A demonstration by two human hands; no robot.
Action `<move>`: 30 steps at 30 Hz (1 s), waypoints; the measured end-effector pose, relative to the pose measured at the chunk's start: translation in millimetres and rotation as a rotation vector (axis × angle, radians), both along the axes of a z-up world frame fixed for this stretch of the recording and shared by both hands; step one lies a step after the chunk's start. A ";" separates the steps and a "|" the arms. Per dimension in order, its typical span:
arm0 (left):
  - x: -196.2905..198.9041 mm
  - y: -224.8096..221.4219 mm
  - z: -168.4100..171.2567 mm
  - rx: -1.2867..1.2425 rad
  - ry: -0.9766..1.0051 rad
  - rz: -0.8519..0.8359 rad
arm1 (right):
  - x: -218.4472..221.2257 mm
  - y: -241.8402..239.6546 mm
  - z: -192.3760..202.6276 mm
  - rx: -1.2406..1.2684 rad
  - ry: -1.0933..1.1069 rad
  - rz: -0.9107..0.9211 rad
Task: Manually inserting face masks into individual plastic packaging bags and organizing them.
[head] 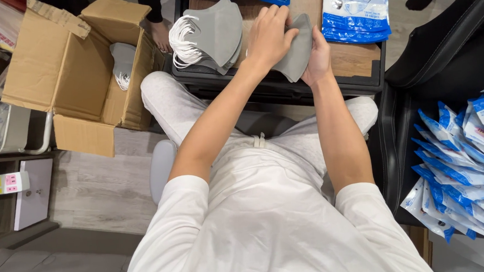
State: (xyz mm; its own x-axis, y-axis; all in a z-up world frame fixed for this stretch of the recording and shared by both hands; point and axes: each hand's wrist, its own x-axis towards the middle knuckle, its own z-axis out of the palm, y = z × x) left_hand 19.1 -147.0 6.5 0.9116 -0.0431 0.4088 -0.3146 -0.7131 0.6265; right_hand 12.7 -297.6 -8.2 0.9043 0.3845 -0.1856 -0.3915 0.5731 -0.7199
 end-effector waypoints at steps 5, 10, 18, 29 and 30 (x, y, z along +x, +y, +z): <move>4.3 -0.6 -7.1 0.117 -0.113 0.046 | 0.5 -0.4 -2.7 -0.003 0.001 -0.002; 6.7 5.5 -1.1 0.132 -0.007 -0.069 | -3.7 2.3 7.0 -0.037 0.042 -0.028; 11.0 2.4 -7.9 0.174 -0.045 -0.052 | -2.0 2.8 3.5 0.005 0.007 -0.027; 12.3 51.0 5.2 0.164 -0.083 -0.090 | -0.7 -0.2 -4.2 -0.302 -0.013 -0.091; 10.9 64.1 11.7 0.178 -0.056 -0.045 | -0.4 0.1 -5.3 -0.287 0.016 -0.111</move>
